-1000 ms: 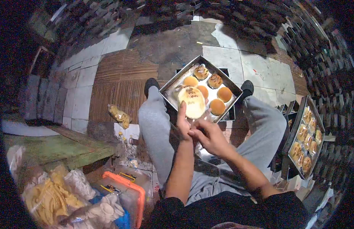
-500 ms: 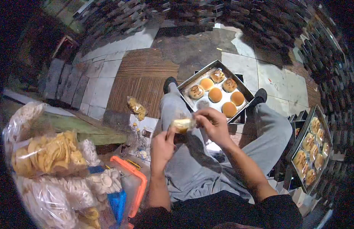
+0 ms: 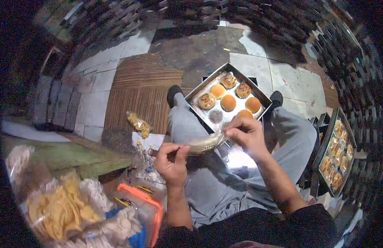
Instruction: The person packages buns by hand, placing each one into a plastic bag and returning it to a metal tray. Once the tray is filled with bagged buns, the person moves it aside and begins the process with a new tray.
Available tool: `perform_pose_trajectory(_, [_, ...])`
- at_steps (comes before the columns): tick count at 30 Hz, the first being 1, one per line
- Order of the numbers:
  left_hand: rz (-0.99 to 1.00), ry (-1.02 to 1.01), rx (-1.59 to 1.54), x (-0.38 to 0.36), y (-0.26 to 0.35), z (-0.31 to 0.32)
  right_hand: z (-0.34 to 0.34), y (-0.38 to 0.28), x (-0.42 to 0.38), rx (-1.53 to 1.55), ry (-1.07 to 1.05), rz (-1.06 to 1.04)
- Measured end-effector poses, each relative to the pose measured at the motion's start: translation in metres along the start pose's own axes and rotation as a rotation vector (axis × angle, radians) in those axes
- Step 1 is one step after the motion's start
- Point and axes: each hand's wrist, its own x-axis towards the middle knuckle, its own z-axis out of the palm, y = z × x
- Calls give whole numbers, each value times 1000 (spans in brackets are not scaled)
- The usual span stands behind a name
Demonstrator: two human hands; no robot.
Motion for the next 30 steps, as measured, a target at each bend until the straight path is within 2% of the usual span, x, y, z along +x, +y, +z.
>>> perform_pose_trajectory(2, [130,102,140,16,8,12,5,-17,13,-48,47,21])
perform_pose_trajectory(4, [172,52,216,40,8,21,16,-27,38,-151,-50,92])
perform_pose_trajectory(5, [173,35,353,47,6,24,22,-20,48,-84,-63,174])
perform_pose_trajectory(6, [176,22,492,49,6,22,16,17,65,62,-80,173])
perform_pose_trajectory(7, [104,28,427,45,21,14,13,34,63,77,-66,172])
perform_pose_trajectory(8, [119,36,443,39,23,7,13,45,62,96,-45,159])
perform_pose_trajectory(10, [53,45,593,10,21,-8,24,71,32,283,-99,335])
perform_pose_trajectory(11, [-143,47,401,-4,10,-15,30,92,20,369,-139,397])
perform_pose_trajectory(12, [-138,54,414,-17,-2,-22,36,130,10,501,-192,515])
perform_pose_trajectory(14, [-782,117,44,-41,-14,-32,53,147,-8,616,-111,594])
perform_pose_trajectory(15, [-764,162,30,-50,-4,-19,58,145,-8,626,-114,594])
perform_pose_trajectory(16, [-771,157,40,-57,-4,-9,60,141,-9,460,-108,574])
perform_pose_trajectory(17, [-669,145,11,-63,-7,2,56,136,-11,289,-99,553])
perform_pose_trajectory(18, [-562,133,-25,-65,-9,11,49,123,-14,289,-90,554])
perform_pose_trajectory(19, [-501,-48,236,-64,-3,16,41,104,-16,595,-10,648])
perform_pose_trajectory(20, [-494,-59,229,-64,-4,23,34,93,-16,901,71,725])
perform_pose_trajectory(21, [-197,-250,602,-65,-5,33,26,97,-17,1065,-79,678])
perform_pose_trajectory(22, [116,-435,958,-69,-6,44,21,102,-23,1060,-66,676])
perform_pose_trajectory(23, [33,-485,875,-77,-4,53,18,108,-28,835,14,614])
perform_pose_trajectory(24, [33,-491,864,-81,-4,53,16,103,-29,611,90,550])
perform_pose_trajectory(25, [42,-506,1017,-87,-5,49,-2,174,-22,435,68,515])
perform_pose_trajectory(26, [53,-518,1170,-91,-7,43,-11,205,-16,430,75,518])
perform_pose_trajectory(27, [23,-511,1177,-91,-14,28,-18,225,-8,413,192,531])
perform_pose_trajectory(28, [25,-516,1167,-87,-17,16,-26,248,4,395,310,540])
perform_pose_trajectory(30, [23,-419,1005,-88,-21,-10,-52,319,42,255,356,521])
